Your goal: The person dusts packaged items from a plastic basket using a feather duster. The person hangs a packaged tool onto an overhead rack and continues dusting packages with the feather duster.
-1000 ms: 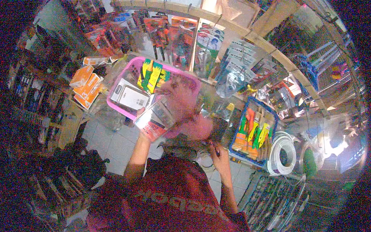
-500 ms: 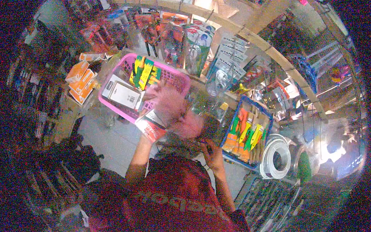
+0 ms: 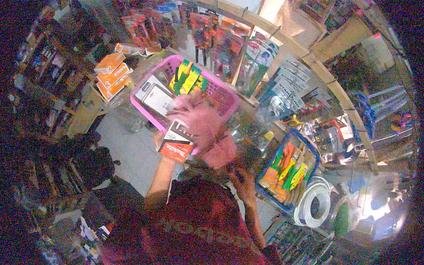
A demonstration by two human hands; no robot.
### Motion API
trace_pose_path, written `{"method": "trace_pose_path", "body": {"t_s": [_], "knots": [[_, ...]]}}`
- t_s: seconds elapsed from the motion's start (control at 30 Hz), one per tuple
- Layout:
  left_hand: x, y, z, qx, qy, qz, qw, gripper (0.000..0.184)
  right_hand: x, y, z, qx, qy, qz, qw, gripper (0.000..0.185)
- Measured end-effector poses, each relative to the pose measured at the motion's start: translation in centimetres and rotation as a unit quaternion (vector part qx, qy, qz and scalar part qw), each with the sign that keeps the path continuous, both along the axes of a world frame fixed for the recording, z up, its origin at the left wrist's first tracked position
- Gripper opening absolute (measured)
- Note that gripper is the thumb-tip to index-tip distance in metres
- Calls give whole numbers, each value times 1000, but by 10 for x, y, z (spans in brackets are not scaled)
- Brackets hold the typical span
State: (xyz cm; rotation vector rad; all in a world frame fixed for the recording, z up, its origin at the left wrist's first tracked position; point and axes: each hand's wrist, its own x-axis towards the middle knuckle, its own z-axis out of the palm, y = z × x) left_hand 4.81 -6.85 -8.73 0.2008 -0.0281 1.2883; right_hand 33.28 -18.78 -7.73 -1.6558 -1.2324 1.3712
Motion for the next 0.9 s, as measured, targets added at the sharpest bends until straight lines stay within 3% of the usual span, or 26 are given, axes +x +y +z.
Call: {"method": "trace_pose_path", "body": {"t_s": [0.07,0.17,0.23,0.33,0.4,0.47,0.5,0.6,0.9], "knots": [[-5,-4,-5,31,-12,0,999,64,-16,1,6,0,68,-5,998,37],[-19,-7,-7,-48,88,47,994,68,-24,-5,2,35,130,-19,991,29],[-29,-2,8,61,16,-5,998,73,-23,-6,1,45,135,8,990,26],[-24,11,58,217,69,37,973,94,-25,-7,6,43,126,40,990,27],[-26,15,83,212,380,170,884,100,-30,-3,10,56,122,44,990,26],[-35,16,97,237,433,158,855,103,-37,1,21,64,136,38,988,26],[-38,17,98,249,446,154,846,104,-41,3,26,68,144,34,987,26],[-47,25,99,287,457,148,828,102,-45,8,35,39,11,-9,999,28],[-64,34,70,250,418,73,870,95,-38,-5,11,104,-95,-58,988,28]]}}
